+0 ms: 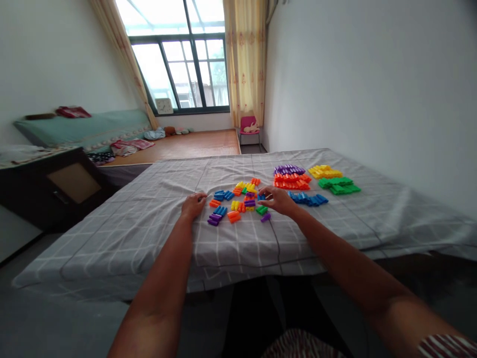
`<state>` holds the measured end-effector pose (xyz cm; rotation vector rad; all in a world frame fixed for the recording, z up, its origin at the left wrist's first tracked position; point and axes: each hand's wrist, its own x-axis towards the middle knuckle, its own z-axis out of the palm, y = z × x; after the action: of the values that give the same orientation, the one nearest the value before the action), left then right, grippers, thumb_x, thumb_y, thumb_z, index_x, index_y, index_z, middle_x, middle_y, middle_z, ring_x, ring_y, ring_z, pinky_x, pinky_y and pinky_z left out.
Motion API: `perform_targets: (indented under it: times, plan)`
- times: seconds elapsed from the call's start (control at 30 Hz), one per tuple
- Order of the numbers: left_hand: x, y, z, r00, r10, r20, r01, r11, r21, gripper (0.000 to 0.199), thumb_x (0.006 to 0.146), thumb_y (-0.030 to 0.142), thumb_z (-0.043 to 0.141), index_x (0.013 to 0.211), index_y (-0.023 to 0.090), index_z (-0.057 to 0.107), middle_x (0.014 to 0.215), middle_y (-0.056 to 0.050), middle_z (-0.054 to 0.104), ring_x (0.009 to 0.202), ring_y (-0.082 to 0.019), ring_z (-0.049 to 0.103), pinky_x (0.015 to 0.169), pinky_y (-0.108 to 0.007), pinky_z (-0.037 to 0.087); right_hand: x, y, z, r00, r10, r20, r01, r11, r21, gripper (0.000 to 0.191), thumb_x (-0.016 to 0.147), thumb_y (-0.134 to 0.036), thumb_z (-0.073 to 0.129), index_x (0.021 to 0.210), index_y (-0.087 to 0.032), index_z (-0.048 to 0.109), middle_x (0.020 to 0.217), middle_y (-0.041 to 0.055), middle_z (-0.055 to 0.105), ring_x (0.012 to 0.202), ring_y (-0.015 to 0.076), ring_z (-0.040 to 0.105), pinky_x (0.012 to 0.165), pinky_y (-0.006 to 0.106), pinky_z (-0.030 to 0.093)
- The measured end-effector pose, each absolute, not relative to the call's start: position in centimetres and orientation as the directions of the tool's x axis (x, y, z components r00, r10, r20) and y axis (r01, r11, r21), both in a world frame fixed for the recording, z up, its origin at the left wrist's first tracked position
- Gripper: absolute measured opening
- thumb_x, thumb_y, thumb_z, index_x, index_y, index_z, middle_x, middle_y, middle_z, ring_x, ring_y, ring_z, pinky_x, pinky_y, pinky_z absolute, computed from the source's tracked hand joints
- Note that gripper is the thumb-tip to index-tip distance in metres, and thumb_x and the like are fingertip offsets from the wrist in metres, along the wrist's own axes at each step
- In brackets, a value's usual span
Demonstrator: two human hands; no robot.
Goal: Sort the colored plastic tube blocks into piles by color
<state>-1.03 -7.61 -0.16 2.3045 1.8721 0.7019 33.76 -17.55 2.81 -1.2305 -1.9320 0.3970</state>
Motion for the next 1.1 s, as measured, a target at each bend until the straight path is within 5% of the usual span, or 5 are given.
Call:
perform_targets:
  times: [0.33, 0.7, 1.1]
  plan:
    - [-1.3, -7.3, -0.1, 0.155, 0.944, 0.290, 0.904, -0.254, 0.343, 0.030, 0.085, 0.028, 0.049, 0.105, 0.025, 0.070, 0.117, -0.001, 0.068, 0.111, -0.018, 0.059, 0.095, -0.025, 0.043, 51.5, -20.2, 3.8, 0.212, 0.875, 0.436, 0.708, 0.170, -0.686, 0.047, 0.065, -0.053, 0.074, 0.096, -0.018, 0.067, 0.093, 0.0095, 0.070, 0.086, 0.0244, 0.066, 0.081, 0.040, 0.054]
    - [-1.2, -7.6, 0.3, 0.130, 0.957, 0.258, 0.917, -0.215, 0.336, 0.032, 0.084, 0.030, 0.048, 0.108, 0.024, 0.069, 0.121, -0.002, 0.066, 0.114, -0.019, 0.058, 0.095, -0.026, 0.043, 54.2, -22.2, 1.0, 0.026, 0.972, 0.235, 0.647, 0.162, -0.745, 0.054, 0.068, -0.052, 0.070, 0.112, -0.022, 0.066, 0.118, 0.0095, 0.065, 0.113, 0.0289, 0.057, 0.091, 0.043, 0.049]
    - [-1.1, -7.8, 0.5, 0.128, 0.955, 0.269, 0.913, -0.219, 0.344, 0.029, 0.084, 0.029, 0.050, 0.105, 0.026, 0.070, 0.119, -0.002, 0.067, 0.111, -0.019, 0.059, 0.094, -0.027, 0.044, 52.3, -21.1, -1.0, -0.013, 0.930, 0.369, 0.850, 0.205, -0.486, 0.064, 0.065, -0.044, 0.073, 0.123, -0.020, 0.061, 0.124, 0.0100, 0.062, 0.113, 0.0299, 0.056, 0.099, 0.046, 0.041]
